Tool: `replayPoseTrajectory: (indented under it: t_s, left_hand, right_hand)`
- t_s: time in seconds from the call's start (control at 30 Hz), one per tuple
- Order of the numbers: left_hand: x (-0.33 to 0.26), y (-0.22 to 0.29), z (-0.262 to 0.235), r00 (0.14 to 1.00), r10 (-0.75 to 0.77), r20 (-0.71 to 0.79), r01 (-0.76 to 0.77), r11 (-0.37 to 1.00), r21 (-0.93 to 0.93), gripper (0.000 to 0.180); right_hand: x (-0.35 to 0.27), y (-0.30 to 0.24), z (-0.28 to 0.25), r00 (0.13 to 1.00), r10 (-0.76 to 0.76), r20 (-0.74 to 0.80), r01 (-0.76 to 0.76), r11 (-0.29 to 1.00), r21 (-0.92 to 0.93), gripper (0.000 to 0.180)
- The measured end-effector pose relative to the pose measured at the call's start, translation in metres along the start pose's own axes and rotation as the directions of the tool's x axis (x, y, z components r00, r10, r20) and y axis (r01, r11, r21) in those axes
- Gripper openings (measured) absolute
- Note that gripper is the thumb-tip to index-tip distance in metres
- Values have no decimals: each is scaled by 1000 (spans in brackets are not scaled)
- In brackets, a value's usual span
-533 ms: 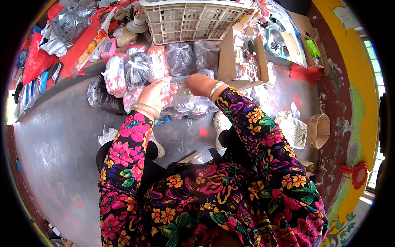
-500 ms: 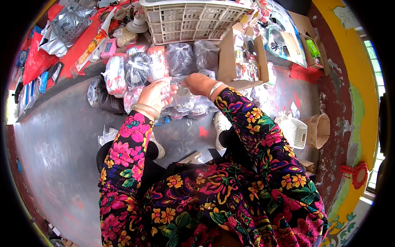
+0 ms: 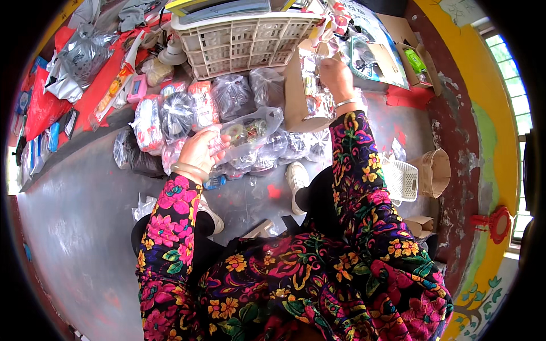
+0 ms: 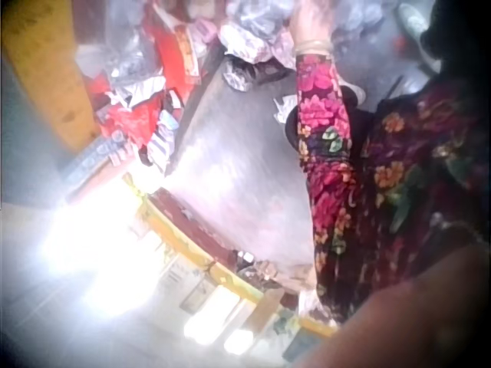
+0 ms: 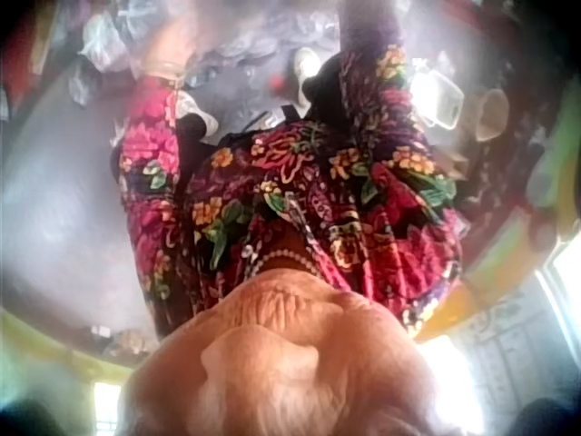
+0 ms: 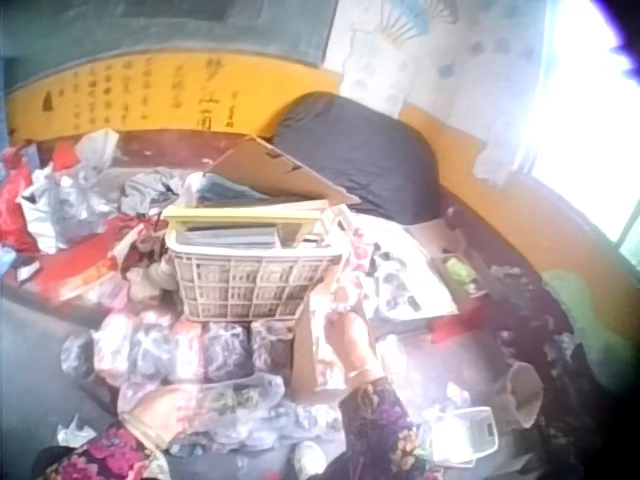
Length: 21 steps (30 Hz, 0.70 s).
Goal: The person sits on the floor and sorts small items from a plastic bag into a cardboard box. They repeatedly pick up small objects, inspect them, and place them into the box.
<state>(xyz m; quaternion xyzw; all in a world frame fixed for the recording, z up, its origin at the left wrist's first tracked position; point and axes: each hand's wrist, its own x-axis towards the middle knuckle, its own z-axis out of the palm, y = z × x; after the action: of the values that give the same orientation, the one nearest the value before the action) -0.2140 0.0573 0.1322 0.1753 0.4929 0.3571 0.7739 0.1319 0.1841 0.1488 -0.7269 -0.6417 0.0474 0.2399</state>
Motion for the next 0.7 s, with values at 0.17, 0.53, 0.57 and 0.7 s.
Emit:
replayPoseTrajectory:
  t_s: [0.17, 0.53, 0.57, 0.7]
  left_hand:
    - [1, -2, 0, 1000, 19, 14, -19, 1000, -10, 32]
    - [4, -2, 1, 1000, 15, -13, -15, 1000, -11, 31]
    - [4, -2, 1, 1000, 15, -11, -15, 1000, -10, 30]
    - [2, -2, 4, 1000, 25, -9, -25, 1000, -16, 30]
  right_hand:
    - [6, 53, 15, 991, 126, 33, -123, 988, -89, 28]
    - [8, 51, 49, 947, 318, 37, -307, 934, -184, 34]
    - [8, 51, 50, 950, 311, 29, -301, 935, -189, 33]
    - [6, 52, 50, 974, 226, 3, -222, 962, -159, 32]
